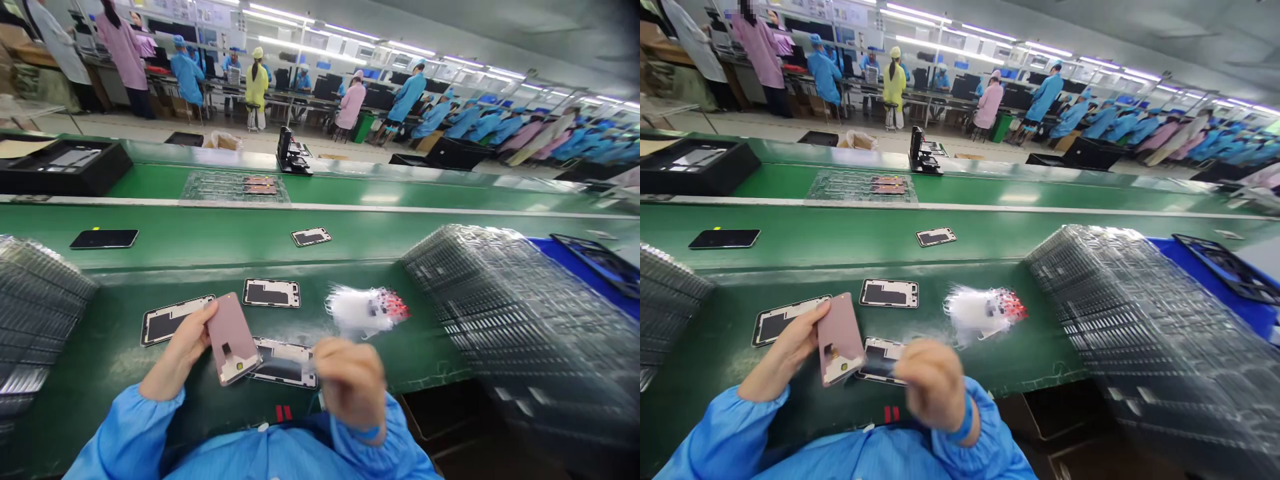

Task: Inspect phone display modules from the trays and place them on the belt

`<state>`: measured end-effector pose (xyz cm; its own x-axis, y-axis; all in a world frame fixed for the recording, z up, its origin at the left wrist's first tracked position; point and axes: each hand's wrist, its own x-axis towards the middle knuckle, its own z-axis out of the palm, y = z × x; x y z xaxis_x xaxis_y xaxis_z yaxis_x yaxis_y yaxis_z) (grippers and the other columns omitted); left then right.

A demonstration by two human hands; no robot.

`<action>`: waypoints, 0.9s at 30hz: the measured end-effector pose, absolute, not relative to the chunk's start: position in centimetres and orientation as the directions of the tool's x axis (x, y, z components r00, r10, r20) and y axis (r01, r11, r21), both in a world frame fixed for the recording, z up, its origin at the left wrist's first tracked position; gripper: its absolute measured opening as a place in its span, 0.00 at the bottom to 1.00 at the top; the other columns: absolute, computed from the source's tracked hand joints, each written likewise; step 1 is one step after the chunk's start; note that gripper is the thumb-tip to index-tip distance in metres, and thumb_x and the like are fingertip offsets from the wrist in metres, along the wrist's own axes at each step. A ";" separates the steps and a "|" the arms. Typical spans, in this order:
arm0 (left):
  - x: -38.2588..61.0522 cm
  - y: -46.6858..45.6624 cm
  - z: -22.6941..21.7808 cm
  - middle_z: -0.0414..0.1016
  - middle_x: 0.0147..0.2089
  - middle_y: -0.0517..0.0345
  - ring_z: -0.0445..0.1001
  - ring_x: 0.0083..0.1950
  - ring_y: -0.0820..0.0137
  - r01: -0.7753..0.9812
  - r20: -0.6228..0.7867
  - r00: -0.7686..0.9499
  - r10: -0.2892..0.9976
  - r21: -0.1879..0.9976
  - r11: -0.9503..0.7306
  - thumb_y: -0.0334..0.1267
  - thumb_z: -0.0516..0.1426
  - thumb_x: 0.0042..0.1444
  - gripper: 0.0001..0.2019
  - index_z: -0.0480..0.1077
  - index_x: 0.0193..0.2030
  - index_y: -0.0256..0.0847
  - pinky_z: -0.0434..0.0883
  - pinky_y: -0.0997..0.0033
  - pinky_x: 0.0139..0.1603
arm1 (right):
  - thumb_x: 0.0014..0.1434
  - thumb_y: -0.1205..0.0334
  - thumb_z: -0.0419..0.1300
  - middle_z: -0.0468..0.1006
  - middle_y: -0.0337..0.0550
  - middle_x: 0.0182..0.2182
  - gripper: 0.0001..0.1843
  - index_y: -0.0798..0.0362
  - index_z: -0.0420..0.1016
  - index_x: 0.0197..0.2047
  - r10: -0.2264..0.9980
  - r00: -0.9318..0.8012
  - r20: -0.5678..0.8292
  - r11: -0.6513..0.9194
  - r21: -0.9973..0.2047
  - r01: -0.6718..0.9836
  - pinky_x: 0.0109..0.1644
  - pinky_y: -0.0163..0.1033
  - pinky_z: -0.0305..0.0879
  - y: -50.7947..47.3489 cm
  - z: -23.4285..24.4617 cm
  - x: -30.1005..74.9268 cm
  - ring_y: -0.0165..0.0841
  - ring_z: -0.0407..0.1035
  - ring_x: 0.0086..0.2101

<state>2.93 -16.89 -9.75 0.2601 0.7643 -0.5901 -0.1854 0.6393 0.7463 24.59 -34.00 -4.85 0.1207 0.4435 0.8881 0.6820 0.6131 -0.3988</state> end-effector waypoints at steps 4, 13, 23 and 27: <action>1.2 -16.2 -8.6 0.80 0.30 0.59 0.78 0.26 0.71 -0.224 -0.565 0.190 0.803 0.771 0.596 0.33 0.61 0.59 0.03 0.75 0.40 0.38 0.77 0.75 0.26 | 0.67 0.56 0.57 0.74 0.40 0.32 0.08 0.50 0.73 0.38 0.377 0.645 0.665 -0.025 -0.689 0.725 0.42 0.44 0.71 -35.2 -6.6 33.4 0.35 0.73 0.34; 0.9 -17.8 -5.9 0.80 0.37 0.55 0.79 0.32 0.69 -0.281 -0.475 0.266 0.839 0.794 0.539 0.30 0.61 0.58 0.09 0.77 0.46 0.38 0.81 0.70 0.30 | 0.56 0.50 0.58 0.74 0.60 0.38 0.15 0.54 0.74 0.31 0.373 0.860 0.348 -0.527 -0.684 0.505 0.52 0.63 0.55 -35.0 -13.6 43.8 0.55 0.62 0.46; 9.2 -17.1 -4.0 0.80 0.44 0.53 0.77 0.40 0.68 -0.133 -0.265 0.605 0.751 0.896 0.423 0.50 0.64 0.56 0.20 0.75 0.50 0.39 0.75 0.71 0.40 | 0.58 0.20 0.28 0.79 0.52 0.34 0.49 0.51 0.74 0.29 0.877 0.468 0.105 -0.069 -0.938 0.339 0.38 0.48 0.71 -28.6 -11.4 32.1 0.42 0.74 0.34; 15.3 -13.9 -4.3 0.81 0.40 0.49 0.78 0.38 0.63 0.073 -0.184 0.737 0.650 0.978 0.194 0.61 0.56 0.59 0.27 0.76 0.49 0.37 0.73 0.67 0.38 | 0.54 0.17 0.36 0.80 0.54 0.40 0.52 0.54 0.76 0.48 0.987 -0.148 -0.069 -0.140 -0.821 -0.554 0.34 0.45 0.71 -25.9 -11.5 28.4 0.39 0.73 0.32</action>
